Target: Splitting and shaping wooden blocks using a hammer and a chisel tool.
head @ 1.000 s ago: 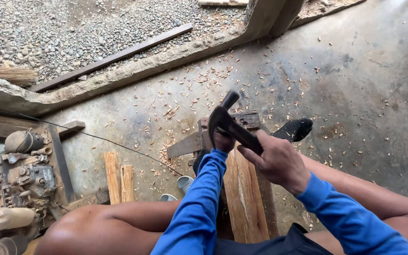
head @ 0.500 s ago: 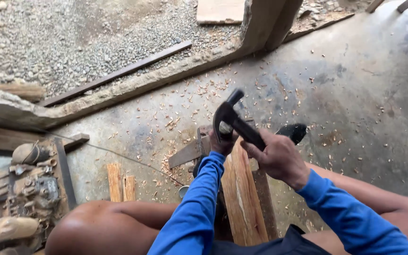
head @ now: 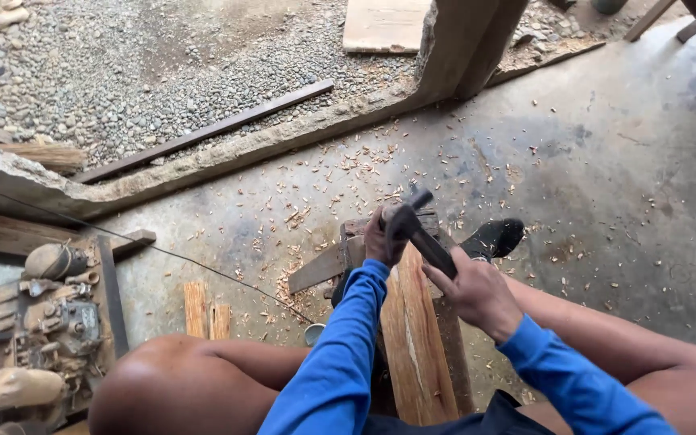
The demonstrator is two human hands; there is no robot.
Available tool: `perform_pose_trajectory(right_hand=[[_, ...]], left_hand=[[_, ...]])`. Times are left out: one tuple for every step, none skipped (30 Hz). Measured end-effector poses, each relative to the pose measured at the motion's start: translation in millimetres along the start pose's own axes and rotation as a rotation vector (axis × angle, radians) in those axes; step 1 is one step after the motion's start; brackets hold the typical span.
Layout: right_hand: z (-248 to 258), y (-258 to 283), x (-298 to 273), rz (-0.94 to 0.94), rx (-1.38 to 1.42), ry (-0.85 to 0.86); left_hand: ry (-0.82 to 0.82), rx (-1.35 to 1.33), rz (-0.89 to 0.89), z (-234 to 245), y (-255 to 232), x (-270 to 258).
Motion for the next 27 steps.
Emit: perform_pose_trajectory(right_hand=[[-4.7, 1.0, -13.2, 0.000, -0.002, 0.010], [-10.6, -1.2, -27.4, -0.077, 0.077, 0.026], [-15.4, -5.5, -38.6, -0.150, 0.156, 0.029], [-18.6, -11.4, -46.7, -0.146, 0.153, 0.028], [-22.0, -16.3, -57.9, -0.164, 0.229, -0.016], [-24.9, -21.4, -68.6, -0.183, 0.304, -0.060], [-26.4, -26.4, -68.9, -0.186, 0.309, -0.063], [-27.4, -32.3, -69.9, -0.207, 0.312, -0.079], [-29.7, -37.7, -76.5, -0.235, 0.316, -0.092], [-32.9, -37.4, -80.5, -0.245, 0.321, -0.092], [-34.3, -40.6, -81.0, -0.300, 0.354, -0.087], [-35.7, -43.0, -81.6, -0.354, 0.386, -0.082], [-29.3, -37.2, -76.4, -0.350, 0.384, -0.081], [-23.5, -32.0, -71.8, -0.367, 0.423, -0.087], [-19.6, -25.2, -69.1, -0.388, 0.465, -0.089], [-19.8, -24.7, -69.1, -0.387, 0.467, -0.084], [-19.6, -23.7, -68.1, -0.364, 0.462, -0.090], [-19.2, -22.9, -67.2, -0.340, 0.457, -0.096], [-23.0, -24.5, -68.1, -0.342, 0.461, -0.096], [-27.0, -26.0, -68.9, -0.336, 0.460, -0.085], [-30.6, -27.9, -70.1, -0.332, 0.456, -0.076], [-32.1, -27.8, -70.3, -0.336, 0.459, -0.079], [-33.8, -27.7, -72.0, -0.347, 0.465, -0.065], [-35.7, -27.3, -73.7, -0.359, 0.472, -0.051], [-36.2, -28.2, -74.3, -0.360, 0.472, -0.052], [-36.8, -28.5, -74.5, -0.354, 0.468, -0.050], [-37.4, -29.0, -74.5, -0.345, 0.464, -0.046]], left_hand=[[-0.006, -0.004, 0.007, 0.7, -0.5, 6.7], [-0.062, -0.031, 0.084, 3.7, 2.3, 14.0], [-0.113, -0.056, 0.149, 4.1, 2.7, 27.1], [-0.114, -0.058, 0.144, 6.2, -1.0, 28.2], [-0.144, -0.041, 0.140, 10.6, -3.0, 25.0], [-0.174, -0.022, 0.137, 14.7, -5.4, 22.3], [-0.170, -0.017, 0.137, 17.5, -6.0, 17.3], [-0.160, -0.002, 0.127, 19.6, -6.8, 12.0], [-0.147, 0.015, 0.125, 21.5, -4.7, 1.0], [-0.141, 0.022, 0.133, 23.9, -3.2, -11.5], [-0.135, -0.007, 0.115, 24.4, -4.2, -19.4], [-0.129, -0.036, 0.097, 25.3, -5.8, -27.5], [-0.132, -0.037, 0.094, 23.9, -9.8, -29.8], [-0.141, -0.039, 0.066, 22.7, -14.9, -32.4], [-0.151, -0.036, 0.043, 24.0, -19.0, -38.0], [-0.156, -0.034, 0.045, 25.4, -16.9, -40.3], [-0.152, -0.042, 0.018, 26.6, -16.1, -41.6], [-0.148, -0.051, -0.009, 27.5, -15.3, -43.0], [-0.147, -0.047, -0.008, 28.2, -16.3, -43.8], [-0.139, -0.080, -0.025, 29.0, -17.7, -44.8], [-0.127, -0.116, -0.040, 28.2, -18.8, -45.2], [-0.122, -0.114, -0.039, 28.2, -18.6, -44.4], [-0.117, -0.128, -0.056, 27.7, -18.7, -45.2], [-0.112, -0.143, -0.074, 27.6, -18.9, -46.0], [-0.110, -0.144, -0.073, 27.3, -20.8, -45.9], [-0.108, -0.129, -0.101, 27.2, -23.9, -46.2], [-0.110, -0.114, -0.130, 27.6, -27.2, -46.8]])
Point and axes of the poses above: each hand's wrist, its own x-axis towards the middle knuckle, its own z-axis out of the back of the hand, y = z × x, the point moved 4 cm from there along x, towards the middle knuckle, and after that the axes turned 15 degrees about z, right-handed, at the moved point
